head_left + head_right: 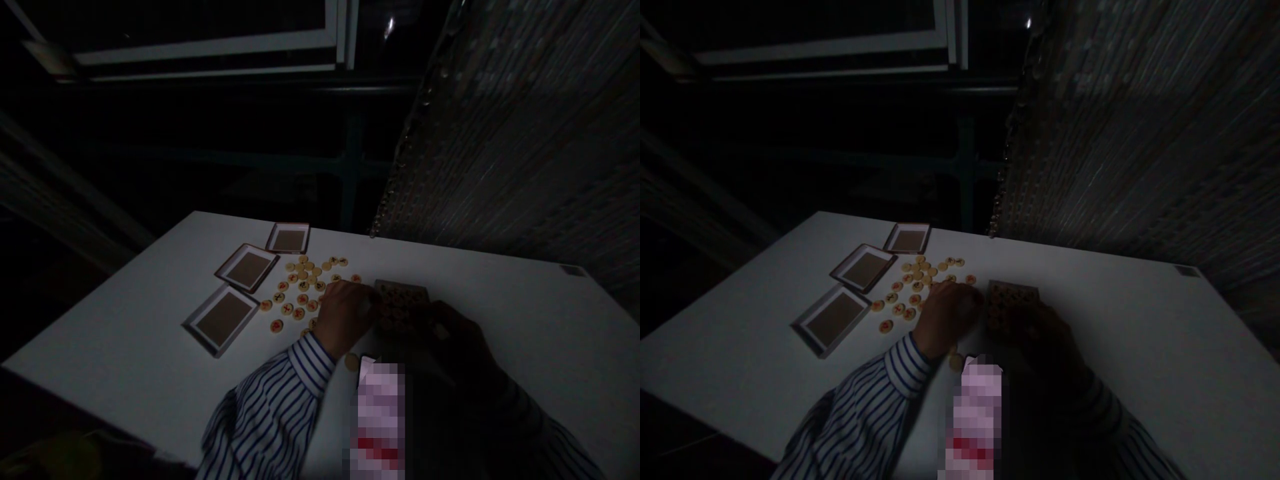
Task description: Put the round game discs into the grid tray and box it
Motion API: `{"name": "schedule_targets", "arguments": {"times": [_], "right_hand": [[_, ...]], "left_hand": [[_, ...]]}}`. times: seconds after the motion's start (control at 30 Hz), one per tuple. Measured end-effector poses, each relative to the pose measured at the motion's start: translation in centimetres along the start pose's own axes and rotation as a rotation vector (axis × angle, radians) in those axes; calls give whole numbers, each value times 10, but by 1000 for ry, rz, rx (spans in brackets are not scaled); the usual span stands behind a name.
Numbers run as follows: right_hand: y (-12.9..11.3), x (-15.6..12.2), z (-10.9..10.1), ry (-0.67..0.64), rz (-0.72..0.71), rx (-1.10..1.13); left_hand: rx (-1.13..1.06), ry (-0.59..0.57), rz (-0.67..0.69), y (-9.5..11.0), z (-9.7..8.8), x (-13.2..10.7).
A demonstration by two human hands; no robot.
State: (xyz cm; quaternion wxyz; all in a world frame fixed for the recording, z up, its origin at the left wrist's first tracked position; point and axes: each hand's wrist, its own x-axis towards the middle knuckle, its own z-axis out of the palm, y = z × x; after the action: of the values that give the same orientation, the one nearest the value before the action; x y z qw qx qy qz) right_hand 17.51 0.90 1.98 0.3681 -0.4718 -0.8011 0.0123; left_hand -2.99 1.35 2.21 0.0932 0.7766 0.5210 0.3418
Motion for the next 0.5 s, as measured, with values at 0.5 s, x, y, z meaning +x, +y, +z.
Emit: {"name": "schedule_targets", "arguments": {"times": [0.5], "right_hand": [[17, 65, -41, -66, 102, 91]], "left_hand": [[-56, -3, 18, 9, 16, 51]]}}
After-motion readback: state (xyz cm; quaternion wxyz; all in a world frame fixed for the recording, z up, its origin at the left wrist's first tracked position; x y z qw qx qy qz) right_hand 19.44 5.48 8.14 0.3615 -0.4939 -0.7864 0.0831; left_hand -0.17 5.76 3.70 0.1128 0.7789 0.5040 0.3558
